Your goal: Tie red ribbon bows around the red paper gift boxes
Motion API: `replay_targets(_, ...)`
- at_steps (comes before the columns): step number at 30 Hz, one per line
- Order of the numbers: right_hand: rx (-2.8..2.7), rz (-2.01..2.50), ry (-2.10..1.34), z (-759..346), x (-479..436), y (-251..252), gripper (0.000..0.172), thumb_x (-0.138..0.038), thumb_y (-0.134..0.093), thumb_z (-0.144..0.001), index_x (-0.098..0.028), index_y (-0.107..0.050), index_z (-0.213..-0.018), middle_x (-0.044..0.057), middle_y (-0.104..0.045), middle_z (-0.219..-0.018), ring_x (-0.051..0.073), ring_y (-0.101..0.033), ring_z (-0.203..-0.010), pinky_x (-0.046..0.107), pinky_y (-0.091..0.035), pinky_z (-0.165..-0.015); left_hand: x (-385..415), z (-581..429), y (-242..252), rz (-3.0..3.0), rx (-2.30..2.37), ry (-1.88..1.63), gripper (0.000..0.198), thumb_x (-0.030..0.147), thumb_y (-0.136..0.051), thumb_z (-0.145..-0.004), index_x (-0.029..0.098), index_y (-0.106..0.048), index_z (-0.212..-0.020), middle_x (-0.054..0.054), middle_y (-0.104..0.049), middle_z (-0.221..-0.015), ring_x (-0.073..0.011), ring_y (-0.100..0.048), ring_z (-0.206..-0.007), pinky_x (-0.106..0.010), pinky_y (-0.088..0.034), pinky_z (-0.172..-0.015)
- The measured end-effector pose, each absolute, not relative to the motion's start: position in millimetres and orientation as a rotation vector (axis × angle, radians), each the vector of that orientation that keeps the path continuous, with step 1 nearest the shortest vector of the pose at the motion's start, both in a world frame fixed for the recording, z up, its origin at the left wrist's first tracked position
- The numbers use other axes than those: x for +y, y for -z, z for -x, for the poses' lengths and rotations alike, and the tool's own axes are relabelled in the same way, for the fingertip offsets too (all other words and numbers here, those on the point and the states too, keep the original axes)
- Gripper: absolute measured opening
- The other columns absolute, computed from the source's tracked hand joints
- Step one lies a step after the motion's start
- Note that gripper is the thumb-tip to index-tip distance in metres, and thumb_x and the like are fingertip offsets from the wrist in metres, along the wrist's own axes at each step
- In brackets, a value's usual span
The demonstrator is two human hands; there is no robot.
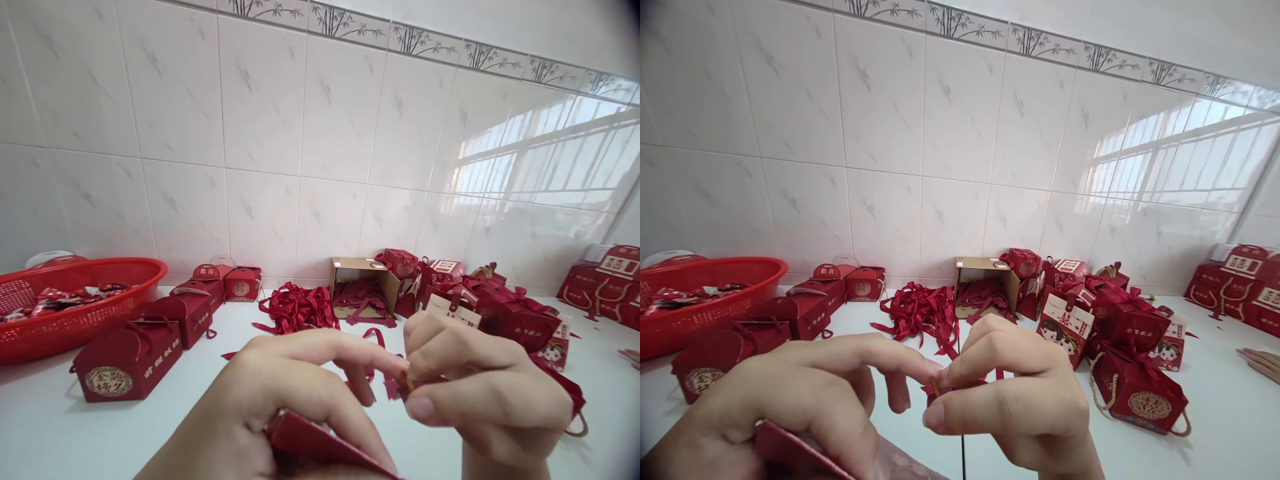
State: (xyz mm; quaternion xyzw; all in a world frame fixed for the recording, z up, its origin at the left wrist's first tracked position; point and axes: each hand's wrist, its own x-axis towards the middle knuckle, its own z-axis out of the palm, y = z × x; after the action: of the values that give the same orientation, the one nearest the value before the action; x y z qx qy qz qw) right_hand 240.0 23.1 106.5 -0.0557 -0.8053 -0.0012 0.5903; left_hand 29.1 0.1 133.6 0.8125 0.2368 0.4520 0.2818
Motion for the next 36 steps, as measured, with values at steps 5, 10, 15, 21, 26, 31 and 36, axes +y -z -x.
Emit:
replay_targets(5, -1.860, 0.101, 0.006, -239.9, 30.9, -106.4, 0.029, -0.008, -0.053, -0.086, -0.021, -0.071, -0.104, 0.005, -0.065, -0.072, 0.015, -0.058, -0.062, 0.031, -0.051, -0.057, -2.0, -33.7, -141.2, -2.115, 0.615, -1.162, 0.007, 0.033, -0.072, -0.071, 0.029, -0.077, -0.073, -0.003, -0.070, -0.107, -0.0160, -0.067, -0.073, -0.024, -0.057, -0.064)
replay_targets(10, -1.871, 0.183, 0.036, -240.8, 35.7, -107.8, 0.033, -0.001, -0.054, -0.080, -0.023, -0.072, -0.098, 0.003, -0.066, -0.073, 0.014, -0.060, -0.062, 0.033, -0.053, -0.065, 14.0, -36.1, -139.7, -2.098, 0.643, -1.135, 0.003, 0.027, -0.079, -0.065, 0.028, -0.076, -0.064, -0.002, -0.071, -0.105, -0.0198, -0.068, -0.083, -0.027, -0.058, -0.072)
replay_targets(15, -1.696, 0.459, 0.021, -257.0, 45.2, -106.1, 0.029, -0.003, -0.059, -0.080, -0.025, -0.072, -0.093, 0.003, -0.067, -0.080, 0.016, -0.063, -0.072, 0.029, -0.052, -0.060, 36.7, -36.2, -139.4, -1.947, 0.629, -1.262, 0.006, 0.030, -0.075, -0.070, 0.025, -0.074, -0.067, -0.003, -0.071, -0.105, -0.0223, -0.066, -0.097, -0.030, -0.056, -0.082)
replay_targets(21, -1.185, 0.336, -0.175, -276.1, 32.2, -106.9, 0.014, -0.018, -0.069, -0.079, -0.027, -0.071, -0.090, 0.000, -0.065, -0.078, 0.014, -0.060, -0.067, 0.031, -0.054, -0.064, 45.0, -42.4, -139.7, -1.680, 0.831, -1.313, 0.017, 0.036, -0.073, -0.071, 0.020, -0.068, -0.070, 0.002, -0.062, -0.057, -0.0109, -0.058, -0.047, -0.018, -0.046, -0.041)
replay_targets(26, -1.445, 0.389, -0.180, -243.8, 13.9, -107.7, 0.009, -0.020, -0.069, -0.080, -0.028, -0.072, -0.085, 0.004, -0.065, -0.095, 0.021, -0.059, -0.095, 0.038, -0.052, -0.083, 43.9, -53.0, -138.1, -1.656, 0.796, -1.347, 0.019, 0.037, -0.075, -0.069, 0.019, -0.067, -0.071, 0.001, -0.066, -0.061, -0.0140, -0.062, -0.054, -0.019, -0.050, -0.048)
replay_targets(31, -1.567, 0.592, -0.041, -214.2, 21.6, -103.8, 0.017, -0.012, -0.068, -0.078, -0.028, -0.072, -0.085, 0.005, -0.057, -0.119, 0.025, -0.053, -0.115, 0.037, -0.054, -0.083, 41.1, -59.1, -134.3, -1.719, 0.755, -1.381, 0.025, 0.044, -0.068, -0.074, 0.019, -0.067, -0.070, 0.001, -0.063, -0.062, -0.0121, -0.058, -0.055, -0.018, -0.048, -0.049)
replay_targets(36, -1.551, 0.589, 0.019, -211.5, 25.6, -100.6, 0.022, -0.008, -0.066, -0.079, -0.027, -0.071, -0.088, 0.004, -0.058, -0.115, 0.022, -0.056, -0.111, 0.035, -0.055, -0.084, 41.4, -59.9, -129.8, -1.764, 0.744, -1.470, 0.040, 0.051, -0.054, -0.084, 0.017, -0.055, -0.062, 0.001, -0.050, -0.050, -0.0127, -0.052, -0.051, -0.020, -0.044, -0.047)
